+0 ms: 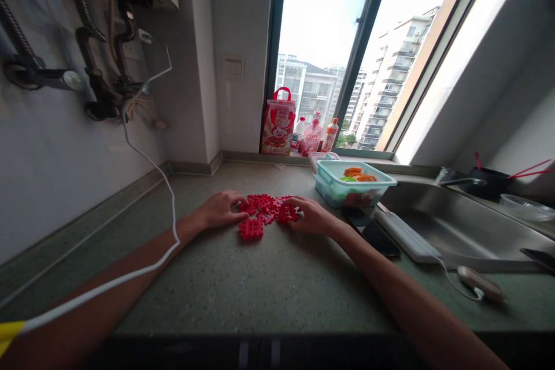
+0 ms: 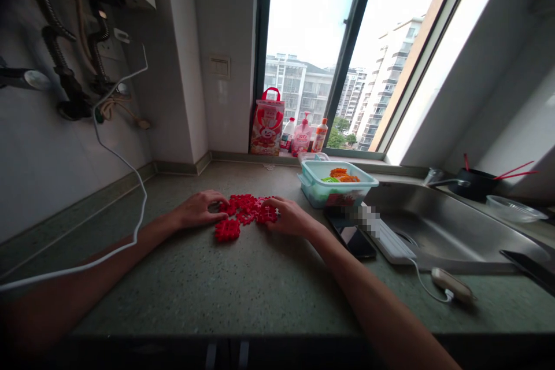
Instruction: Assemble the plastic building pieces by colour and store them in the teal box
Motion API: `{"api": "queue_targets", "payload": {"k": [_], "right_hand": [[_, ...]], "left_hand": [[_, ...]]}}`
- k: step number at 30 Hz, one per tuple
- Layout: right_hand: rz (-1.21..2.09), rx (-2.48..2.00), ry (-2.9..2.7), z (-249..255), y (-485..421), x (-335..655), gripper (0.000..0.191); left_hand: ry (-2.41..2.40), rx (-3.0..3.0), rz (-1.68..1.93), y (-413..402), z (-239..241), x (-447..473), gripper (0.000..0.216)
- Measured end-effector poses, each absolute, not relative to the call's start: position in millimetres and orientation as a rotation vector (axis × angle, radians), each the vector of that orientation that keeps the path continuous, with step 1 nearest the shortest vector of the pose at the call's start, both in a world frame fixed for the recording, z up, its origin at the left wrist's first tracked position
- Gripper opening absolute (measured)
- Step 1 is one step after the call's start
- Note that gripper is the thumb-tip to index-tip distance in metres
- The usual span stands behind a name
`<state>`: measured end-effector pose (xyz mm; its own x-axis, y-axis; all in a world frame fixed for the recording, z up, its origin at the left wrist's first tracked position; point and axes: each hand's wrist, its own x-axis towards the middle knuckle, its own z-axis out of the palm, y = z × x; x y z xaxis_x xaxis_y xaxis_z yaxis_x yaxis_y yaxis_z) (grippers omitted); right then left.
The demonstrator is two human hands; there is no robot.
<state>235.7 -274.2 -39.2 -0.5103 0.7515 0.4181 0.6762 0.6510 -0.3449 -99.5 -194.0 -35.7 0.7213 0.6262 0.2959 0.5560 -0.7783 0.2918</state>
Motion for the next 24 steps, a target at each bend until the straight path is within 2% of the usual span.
{"api": "queue_targets", "payload": {"k": [5, 9, 14, 24], "right_hand": [[0.17, -1.104, -2.307, -38.2, -277.2, 233.1, 0.048], [0.175, -1.084, -2.304, -37.2, -280.7, 230.3, 0.047], [0.109, -1.116, -2.33, -36.8, -281.9, 225.8, 0.046], [0.02, -1.174, -2.336, -43.5, -274.2, 230.3, 0.046]], "left_hand": [[1.125, 2.726, 0.706, -199.4, -27.9, -101.3, 0.045], [0.907, 2.737, 0.834, -210.2, -20.3, -101.5, 0.046], [0.541, 2.795, 0.716, -230.6, -12.1, -93.0, 0.044], [0.522, 2.862, 0.64, -242.4, -5.9, -84.6, 0.049]]}}
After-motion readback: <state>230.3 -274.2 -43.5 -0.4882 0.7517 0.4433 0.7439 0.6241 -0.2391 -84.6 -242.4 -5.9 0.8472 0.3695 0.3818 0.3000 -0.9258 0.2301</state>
